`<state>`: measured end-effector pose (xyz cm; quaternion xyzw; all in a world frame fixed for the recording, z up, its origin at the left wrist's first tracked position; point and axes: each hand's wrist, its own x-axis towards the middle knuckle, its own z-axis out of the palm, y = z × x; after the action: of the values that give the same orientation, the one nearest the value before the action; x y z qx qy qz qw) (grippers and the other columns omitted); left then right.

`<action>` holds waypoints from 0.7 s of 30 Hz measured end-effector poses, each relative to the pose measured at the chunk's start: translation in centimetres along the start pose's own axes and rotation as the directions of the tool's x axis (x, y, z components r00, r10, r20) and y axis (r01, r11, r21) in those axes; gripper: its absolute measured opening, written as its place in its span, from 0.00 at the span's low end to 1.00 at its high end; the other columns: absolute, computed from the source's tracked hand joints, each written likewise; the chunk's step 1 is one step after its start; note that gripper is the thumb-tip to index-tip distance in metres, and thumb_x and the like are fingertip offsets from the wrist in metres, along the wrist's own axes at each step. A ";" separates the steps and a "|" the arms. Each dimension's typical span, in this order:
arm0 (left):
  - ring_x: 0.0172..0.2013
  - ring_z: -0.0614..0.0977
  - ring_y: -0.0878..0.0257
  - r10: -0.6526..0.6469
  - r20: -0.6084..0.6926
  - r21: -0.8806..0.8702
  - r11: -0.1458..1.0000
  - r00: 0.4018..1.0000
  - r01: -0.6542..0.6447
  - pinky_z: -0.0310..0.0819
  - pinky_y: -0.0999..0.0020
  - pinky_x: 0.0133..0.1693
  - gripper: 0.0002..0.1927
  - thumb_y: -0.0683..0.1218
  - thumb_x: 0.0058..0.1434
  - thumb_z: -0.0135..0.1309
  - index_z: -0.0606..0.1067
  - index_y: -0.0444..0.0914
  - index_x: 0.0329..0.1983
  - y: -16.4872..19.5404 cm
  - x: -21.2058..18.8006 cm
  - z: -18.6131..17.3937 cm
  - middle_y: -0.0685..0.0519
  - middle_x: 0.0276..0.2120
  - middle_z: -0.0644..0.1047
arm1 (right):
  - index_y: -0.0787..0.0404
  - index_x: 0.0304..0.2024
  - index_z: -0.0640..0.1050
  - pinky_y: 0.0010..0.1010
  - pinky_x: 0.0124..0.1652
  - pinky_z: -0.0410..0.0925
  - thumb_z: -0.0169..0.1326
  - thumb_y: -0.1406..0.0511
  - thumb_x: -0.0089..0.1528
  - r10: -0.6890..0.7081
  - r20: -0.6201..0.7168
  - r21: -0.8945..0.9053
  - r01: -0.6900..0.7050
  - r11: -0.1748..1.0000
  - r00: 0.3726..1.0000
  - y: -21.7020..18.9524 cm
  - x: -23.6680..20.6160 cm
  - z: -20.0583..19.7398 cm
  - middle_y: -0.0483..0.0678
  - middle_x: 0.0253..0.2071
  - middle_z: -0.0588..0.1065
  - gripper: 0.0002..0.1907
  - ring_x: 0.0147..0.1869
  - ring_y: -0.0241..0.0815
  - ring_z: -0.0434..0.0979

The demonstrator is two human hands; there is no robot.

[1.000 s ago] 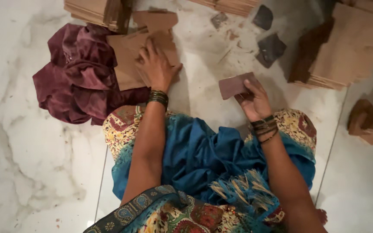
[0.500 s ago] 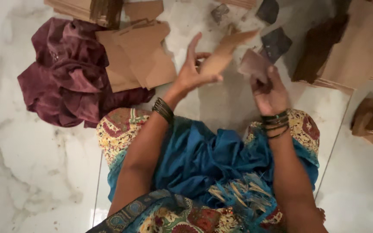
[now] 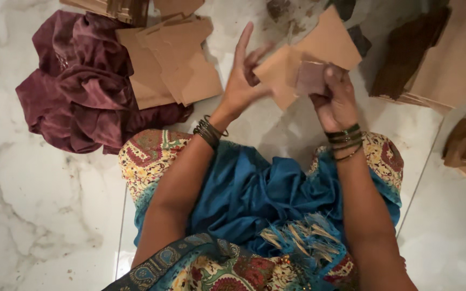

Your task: The person sits on the floor and sands the edges of cut cardboard pieces using a sanding block, rubbing along the edges and corners of each piece. Sanded pieces are set on a pile beside them, and they pick up the next piece to continue sanding.

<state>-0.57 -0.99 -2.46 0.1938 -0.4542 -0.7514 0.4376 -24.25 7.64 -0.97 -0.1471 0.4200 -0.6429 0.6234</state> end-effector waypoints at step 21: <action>0.68 0.74 0.53 -0.240 0.092 -0.274 0.927 0.966 0.257 0.79 0.49 0.65 0.44 0.75 0.70 0.31 0.40 0.56 0.83 2.1 -0.7 1.3 0.53 0.76 0.60 | 0.60 0.60 0.76 0.39 0.67 0.65 0.66 0.72 0.65 -0.468 0.362 -0.827 0.509 0.238 0.806 1.1 -1.4 4.9 0.51 0.64 0.69 0.22 0.69 0.49 0.69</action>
<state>-0.07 -0.19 -0.14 0.1637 -0.3255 -0.8633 0.3492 -19.74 7.35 1.72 -0.5913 0.6154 -0.4723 0.2204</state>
